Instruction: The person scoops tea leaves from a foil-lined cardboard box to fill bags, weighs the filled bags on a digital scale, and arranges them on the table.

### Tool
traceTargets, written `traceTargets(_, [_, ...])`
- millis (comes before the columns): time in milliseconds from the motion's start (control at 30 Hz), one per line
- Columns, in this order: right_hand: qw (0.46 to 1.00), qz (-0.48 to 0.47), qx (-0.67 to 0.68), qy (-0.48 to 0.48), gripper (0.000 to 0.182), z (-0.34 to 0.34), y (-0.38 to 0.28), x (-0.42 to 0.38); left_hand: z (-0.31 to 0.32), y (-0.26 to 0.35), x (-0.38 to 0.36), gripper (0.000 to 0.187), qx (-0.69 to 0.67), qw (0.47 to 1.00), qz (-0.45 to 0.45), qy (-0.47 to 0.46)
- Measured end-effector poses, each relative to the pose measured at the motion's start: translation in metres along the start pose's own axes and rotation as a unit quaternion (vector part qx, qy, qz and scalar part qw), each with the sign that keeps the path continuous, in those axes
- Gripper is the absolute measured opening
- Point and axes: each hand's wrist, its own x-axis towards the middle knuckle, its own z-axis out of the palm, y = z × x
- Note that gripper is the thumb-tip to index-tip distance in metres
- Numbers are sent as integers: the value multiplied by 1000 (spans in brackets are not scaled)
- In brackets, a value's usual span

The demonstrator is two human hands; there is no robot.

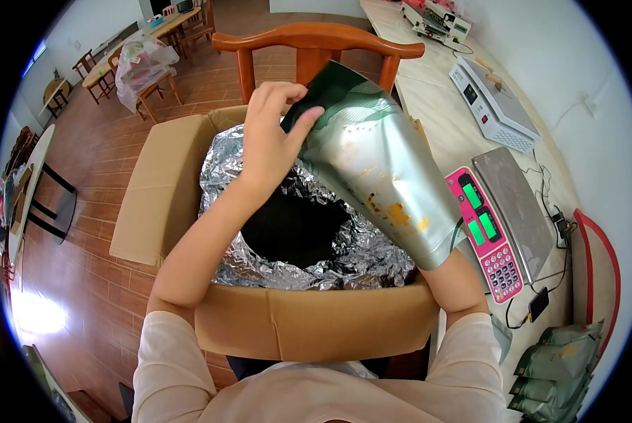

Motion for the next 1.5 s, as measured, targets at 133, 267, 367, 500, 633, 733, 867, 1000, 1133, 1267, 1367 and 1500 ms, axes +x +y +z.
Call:
traceTargets(133, [1000,0,1,0,17,1,0,1,-4,-10,1,20,27,999,41,-24])
traceTargets(267, [1000,0,4,0,17,1,2,2,-14,3,10,13,-51,995,-47,-66])
traceTargets(367, [1000,1,5,3,17,0,3,1,-16,-4,11,21,-102,990,-57,-82])
traceTargets(500, [1000,4,8,10,17,-3,3,-3,-15,4,9,37,-254,951,-152,-89])
traceTargets(633, [999,4,4,36,17,-17,1,-15,0,18,-6,32,-324,916,-168,-165])
traceTargets(733, [997,6,-1,79,17,-36,0,-32,9,25,-18,50,-259,923,-181,-220])
traceTargets(867, [988,10,-9,156,17,-66,-3,-59,27,23,-30,76,-167,967,-100,-165])
traceTargets(1000, [976,17,-5,219,17,-81,-4,-71,35,65,-57,99,-109,944,-59,-306])
traceTargets(1133, [972,40,20,229,17,-82,-1,-65,54,110,-92,96,-163,921,-41,-350])
traceTargets(1267, [971,60,45,227,17,-79,-1,-57,64,119,-81,57,-59,941,-89,-320])
traceTargets(1367, [968,68,63,233,17,-78,-6,-61,64,114,-81,35,20,939,-60,-338])
traceTargets(1500, [961,69,89,252,17,-85,-22,-77,60,134,-84,16,55,948,-4,-314])
